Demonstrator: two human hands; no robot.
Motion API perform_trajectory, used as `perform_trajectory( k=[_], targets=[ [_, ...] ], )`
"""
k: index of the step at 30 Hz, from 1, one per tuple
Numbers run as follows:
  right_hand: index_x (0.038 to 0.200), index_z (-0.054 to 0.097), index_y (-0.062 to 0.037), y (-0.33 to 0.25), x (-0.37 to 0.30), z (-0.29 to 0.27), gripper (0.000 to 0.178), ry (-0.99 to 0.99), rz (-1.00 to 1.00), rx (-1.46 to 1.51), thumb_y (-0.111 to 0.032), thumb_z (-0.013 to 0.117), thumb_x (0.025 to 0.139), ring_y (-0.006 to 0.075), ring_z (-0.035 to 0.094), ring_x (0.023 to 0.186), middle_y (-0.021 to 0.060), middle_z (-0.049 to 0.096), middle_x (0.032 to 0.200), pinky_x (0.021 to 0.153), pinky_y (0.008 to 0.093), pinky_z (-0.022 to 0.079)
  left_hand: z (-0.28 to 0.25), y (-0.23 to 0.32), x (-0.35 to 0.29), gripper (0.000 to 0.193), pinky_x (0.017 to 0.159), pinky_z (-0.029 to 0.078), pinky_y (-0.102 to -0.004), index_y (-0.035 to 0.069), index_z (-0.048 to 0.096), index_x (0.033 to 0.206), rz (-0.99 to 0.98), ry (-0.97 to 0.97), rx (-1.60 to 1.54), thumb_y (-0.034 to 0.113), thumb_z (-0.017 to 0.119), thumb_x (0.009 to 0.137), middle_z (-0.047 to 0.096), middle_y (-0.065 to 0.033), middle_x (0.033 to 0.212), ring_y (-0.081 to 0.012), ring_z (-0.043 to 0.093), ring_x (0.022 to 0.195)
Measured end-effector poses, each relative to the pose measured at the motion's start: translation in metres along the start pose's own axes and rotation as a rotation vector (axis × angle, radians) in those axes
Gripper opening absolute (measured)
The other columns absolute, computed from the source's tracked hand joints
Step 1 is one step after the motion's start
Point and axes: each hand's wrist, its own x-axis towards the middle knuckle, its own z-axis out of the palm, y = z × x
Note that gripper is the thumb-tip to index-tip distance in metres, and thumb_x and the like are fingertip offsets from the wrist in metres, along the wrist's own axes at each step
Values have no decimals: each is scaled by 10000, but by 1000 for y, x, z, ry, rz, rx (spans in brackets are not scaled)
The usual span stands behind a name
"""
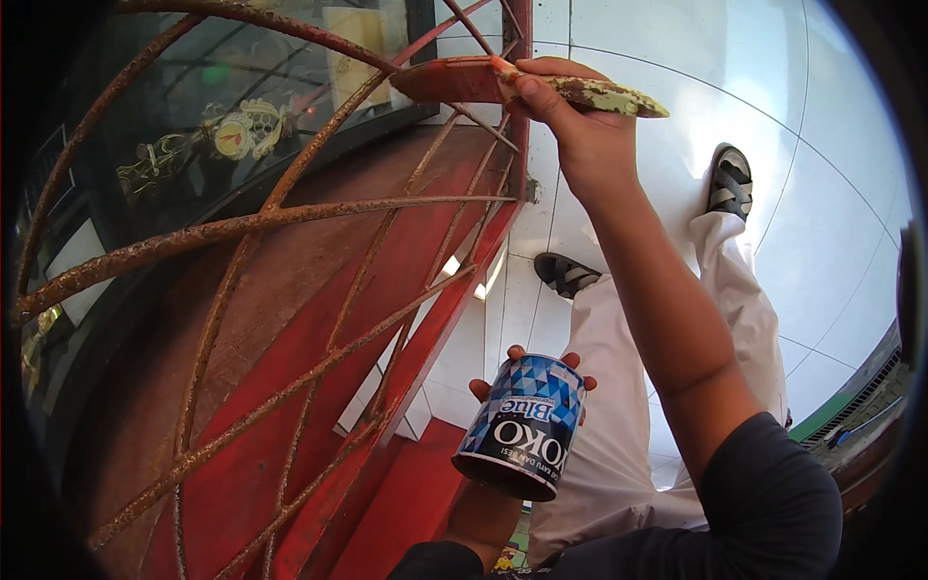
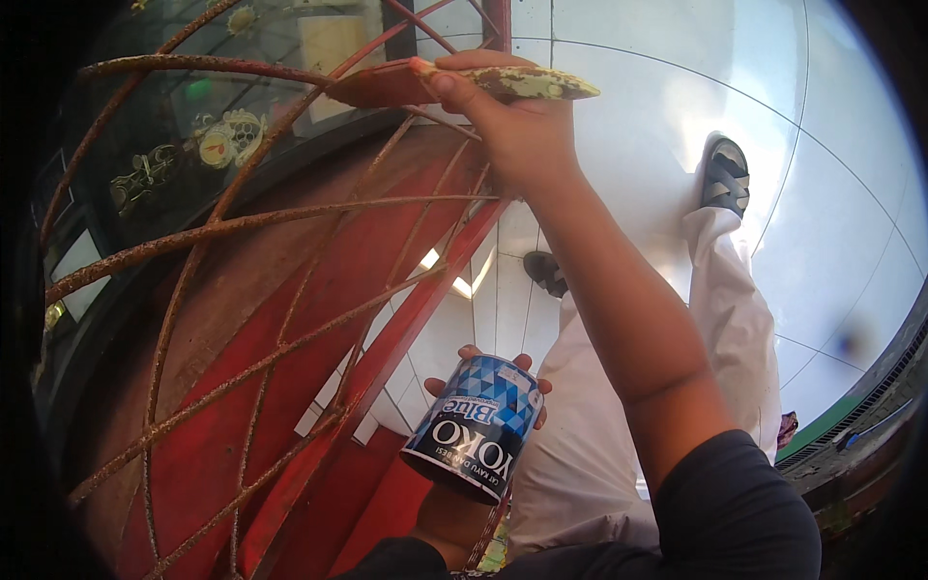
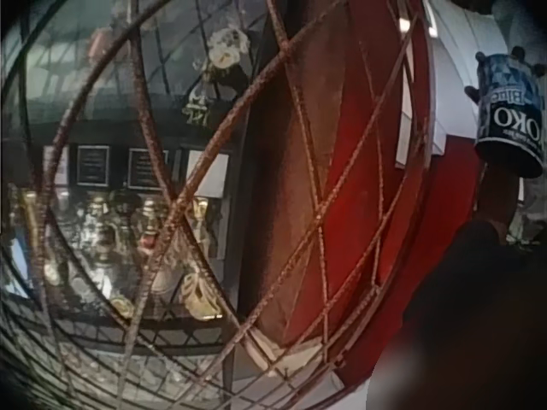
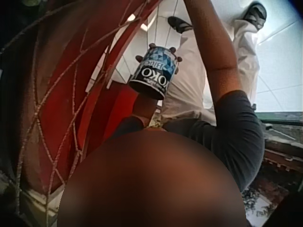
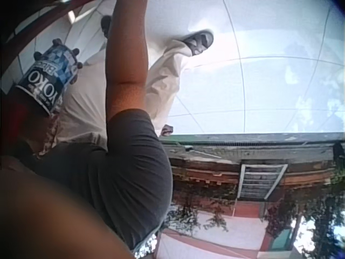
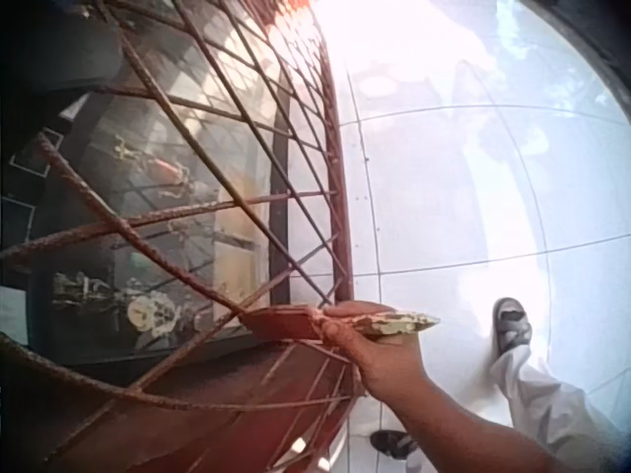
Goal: The person paints a metal gate red with a brush, applying paint from a can.
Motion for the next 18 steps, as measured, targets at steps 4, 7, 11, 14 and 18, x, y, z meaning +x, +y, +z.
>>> perform_trajectory(
  k=[4, 7, 11, 14, 18],
  targets=[
    [1136, 629, 59, -1, 6, -12, 278, 72, 85, 26, -145, 666, 951, 215, 709, 869, 165, 694, 1033, 799, 315, 615, 2, -2, 2, 627, 892, 472, -682, 376, 543, 1351, 13, -31, -37, 664, 666, 807, 407, -234, 1487, -565, 344, 1337],
    [1128, 627, 56, -12, 11, 6, 274, 49, 33, 240, -153, 662, 953, 206, 713, 879, 158, 701, 992, 770, 301, 619, -2, 5, 5, 624, 901, 470, -679, 385, 548, 1347, -12, -62, -14, 663, 671, 802, 395, -229, 1503, -567, 338, 1342],
    [1156, 617, 30, 8, 23, -9, 274, 130, 215, -20, -155, 654, 956, 197, 727, 825, 151, 710, 985, 718, 287, 618, -3, 8, 9, 621, 901, 470, -680, 384, 547, 1349, -21, -49, 5, 660, 669, 806, 389, -227, 1507, -571, 331, 1346],
    [1079, 650, 43, -31, 19, 16, 281, 104, 135, 296, -190, 697, 928, 173, 717, 768, 141, 718, 961, 690, 266, 607, -2, 8, 9, 618, 882, 479, -686, 353, 555, 1341, -26, -67, -47, 645, 676, 810, 393, -239, 1497, -580, 340, 1333],
    [1065, 657, 53, -31, 43, 21, 262, 104, 194, -130, -170, 685, 932, 181, 717, 740, 143, 723, 917, 679, 274, 604, 4, 8, 14, 621, 883, 481, -698, 348, 560, 1338, -24, -24, -9, 644, 683, 806, 395, -251, 1488, -595, 329, 1331]
  ],
)
